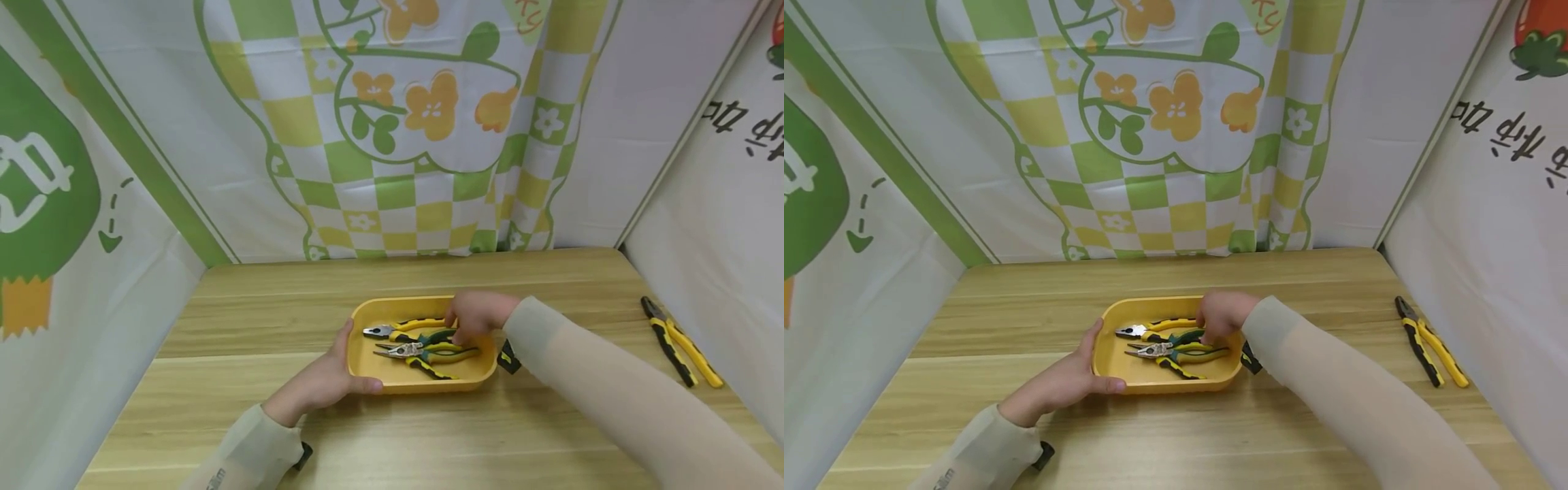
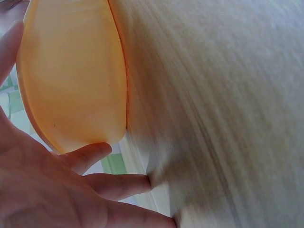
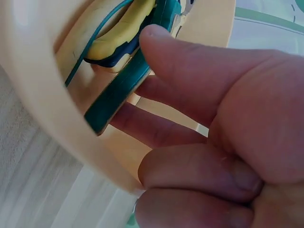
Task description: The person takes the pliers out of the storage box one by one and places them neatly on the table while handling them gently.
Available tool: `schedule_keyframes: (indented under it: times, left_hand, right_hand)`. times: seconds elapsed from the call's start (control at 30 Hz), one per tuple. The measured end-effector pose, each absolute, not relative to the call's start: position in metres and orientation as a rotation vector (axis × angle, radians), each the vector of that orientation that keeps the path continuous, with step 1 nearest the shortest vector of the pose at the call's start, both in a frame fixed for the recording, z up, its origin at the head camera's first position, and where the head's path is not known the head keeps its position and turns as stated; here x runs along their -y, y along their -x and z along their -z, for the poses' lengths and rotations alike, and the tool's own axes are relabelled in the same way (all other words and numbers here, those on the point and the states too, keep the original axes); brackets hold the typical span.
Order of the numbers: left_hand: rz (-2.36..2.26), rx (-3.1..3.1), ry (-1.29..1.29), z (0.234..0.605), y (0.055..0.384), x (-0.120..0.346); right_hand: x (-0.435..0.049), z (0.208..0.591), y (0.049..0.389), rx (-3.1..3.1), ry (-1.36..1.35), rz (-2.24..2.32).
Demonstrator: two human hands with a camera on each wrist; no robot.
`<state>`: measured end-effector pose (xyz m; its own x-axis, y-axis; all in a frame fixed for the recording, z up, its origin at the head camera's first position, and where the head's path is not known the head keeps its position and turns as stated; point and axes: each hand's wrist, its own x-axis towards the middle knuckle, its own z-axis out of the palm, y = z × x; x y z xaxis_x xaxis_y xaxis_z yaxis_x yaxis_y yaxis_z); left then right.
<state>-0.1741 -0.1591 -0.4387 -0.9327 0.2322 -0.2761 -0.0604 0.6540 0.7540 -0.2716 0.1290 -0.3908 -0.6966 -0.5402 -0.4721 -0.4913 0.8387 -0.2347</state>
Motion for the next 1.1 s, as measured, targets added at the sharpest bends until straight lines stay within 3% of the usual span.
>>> schedule_keyframes:
  times: [0.4,0.73,1.1]
  left_hand:
    - [-1.201,-2.505,-0.139,0.440,0.175,0.158]
    - [-1.213,-2.501,-0.141,0.440,0.175,0.158]
    - [-1.219,-2.499,-0.139,0.439,0.174,0.159]
  right_hand:
    - [-0.126,0.394,0.271,-2.437,0.844,-0.012]
    - [-0.128,0.396,0.271,-2.468,0.783,0.058]
    - [-0.145,0.395,0.278,-2.415,0.944,0.218]
